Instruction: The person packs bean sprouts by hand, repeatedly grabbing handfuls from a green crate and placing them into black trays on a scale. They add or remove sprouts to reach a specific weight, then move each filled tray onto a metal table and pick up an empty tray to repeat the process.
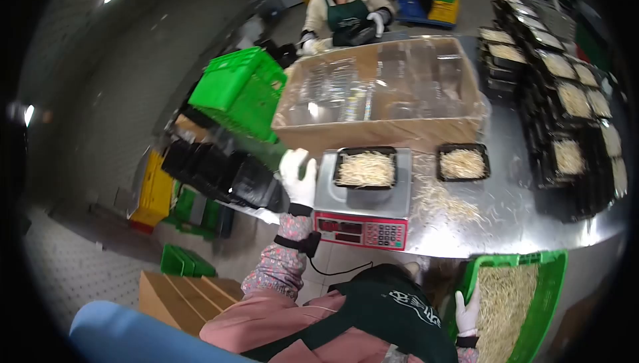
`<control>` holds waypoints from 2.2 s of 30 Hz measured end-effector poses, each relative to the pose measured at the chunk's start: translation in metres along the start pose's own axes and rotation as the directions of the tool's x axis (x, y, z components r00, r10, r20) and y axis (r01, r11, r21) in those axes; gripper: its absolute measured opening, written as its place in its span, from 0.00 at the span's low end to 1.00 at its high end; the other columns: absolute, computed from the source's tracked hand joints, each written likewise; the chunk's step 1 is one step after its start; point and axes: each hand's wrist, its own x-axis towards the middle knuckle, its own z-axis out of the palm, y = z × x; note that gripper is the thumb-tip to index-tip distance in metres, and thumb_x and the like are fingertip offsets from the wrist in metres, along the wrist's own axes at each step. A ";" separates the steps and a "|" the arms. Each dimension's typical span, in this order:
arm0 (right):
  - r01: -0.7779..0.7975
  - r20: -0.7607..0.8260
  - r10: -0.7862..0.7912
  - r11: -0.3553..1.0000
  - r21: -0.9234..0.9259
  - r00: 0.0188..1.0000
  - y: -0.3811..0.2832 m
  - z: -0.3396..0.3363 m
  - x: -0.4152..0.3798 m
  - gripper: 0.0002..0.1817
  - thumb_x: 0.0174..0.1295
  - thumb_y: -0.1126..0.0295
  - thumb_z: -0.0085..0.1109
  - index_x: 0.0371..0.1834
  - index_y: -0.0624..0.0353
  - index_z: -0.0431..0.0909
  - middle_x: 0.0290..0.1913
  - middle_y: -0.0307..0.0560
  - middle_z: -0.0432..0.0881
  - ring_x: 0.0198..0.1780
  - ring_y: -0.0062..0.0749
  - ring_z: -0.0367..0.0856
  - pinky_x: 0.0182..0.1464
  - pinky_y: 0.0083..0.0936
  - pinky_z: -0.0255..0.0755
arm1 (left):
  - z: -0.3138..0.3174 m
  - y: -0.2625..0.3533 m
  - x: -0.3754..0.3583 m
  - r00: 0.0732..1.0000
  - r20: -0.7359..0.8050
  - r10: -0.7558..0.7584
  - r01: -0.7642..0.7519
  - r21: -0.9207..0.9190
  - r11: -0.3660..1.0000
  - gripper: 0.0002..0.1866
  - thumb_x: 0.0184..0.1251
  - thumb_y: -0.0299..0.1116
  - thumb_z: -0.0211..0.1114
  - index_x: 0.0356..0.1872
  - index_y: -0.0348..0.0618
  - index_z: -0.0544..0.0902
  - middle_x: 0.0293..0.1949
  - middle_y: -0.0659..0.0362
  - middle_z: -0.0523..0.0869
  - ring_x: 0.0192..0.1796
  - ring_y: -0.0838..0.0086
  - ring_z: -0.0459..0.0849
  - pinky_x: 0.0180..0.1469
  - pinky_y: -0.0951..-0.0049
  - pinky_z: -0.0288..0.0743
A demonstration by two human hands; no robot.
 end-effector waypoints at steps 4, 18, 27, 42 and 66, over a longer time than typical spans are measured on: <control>-0.070 0.017 0.070 0.997 -0.014 0.997 0.025 0.000 0.005 0.30 0.72 0.65 0.55 0.71 0.70 0.61 0.67 0.62 0.71 0.67 0.46 0.70 0.70 0.33 0.60 | -0.085 -0.134 0.007 0.951 -0.076 -0.299 0.270 0.671 0.691 0.34 0.68 0.49 0.62 0.70 0.42 0.68 0.74 0.50 0.62 0.78 0.48 0.51 0.73 0.37 0.49; -0.073 -0.107 0.076 0.997 0.028 0.991 -0.011 0.010 0.010 0.20 0.65 0.69 0.63 0.57 0.66 0.75 0.49 0.55 0.82 0.50 0.43 0.80 0.56 0.35 0.72 | -0.135 -0.176 0.044 0.797 -0.233 -0.557 0.581 0.049 0.812 0.11 0.61 0.31 0.72 0.37 0.32 0.84 0.32 0.54 0.87 0.34 0.73 0.78 0.42 0.67 0.75; -0.180 -0.102 0.161 0.956 -0.231 0.982 -0.074 0.003 -0.014 0.39 0.65 0.47 0.56 0.70 0.66 0.63 0.63 0.69 0.74 0.64 0.58 0.74 0.66 0.39 0.68 | 0.067 0.190 -0.007 0.815 0.405 0.415 -0.005 -0.710 0.704 0.09 0.65 0.28 0.66 0.44 0.37 0.83 0.43 0.50 0.86 0.49 0.58 0.84 0.53 0.62 0.76; -0.618 -0.871 0.485 0.709 0.340 0.077 -0.049 -0.040 -0.321 0.30 0.62 0.58 0.67 0.65 0.59 0.73 0.63 0.58 0.77 0.65 0.49 0.75 0.68 0.35 0.66 | 0.186 0.433 -0.152 0.215 0.259 0.942 -0.045 -0.961 0.274 0.30 0.55 0.31 0.69 0.62 0.39 0.74 0.62 0.48 0.77 0.65 0.51 0.73 0.69 0.57 0.65; -0.431 -0.351 0.287 0.778 -0.458 0.891 0.108 -0.068 -0.205 0.14 0.50 0.63 0.62 0.41 0.52 0.81 0.48 0.49 0.76 0.49 0.44 0.75 0.49 0.44 0.76 | 0.093 0.516 -0.397 -0.890 -0.056 0.452 -0.058 -0.970 -0.236 0.26 0.48 0.32 0.71 0.53 0.57 0.78 0.60 0.52 0.73 0.58 0.49 0.75 0.51 0.50 0.78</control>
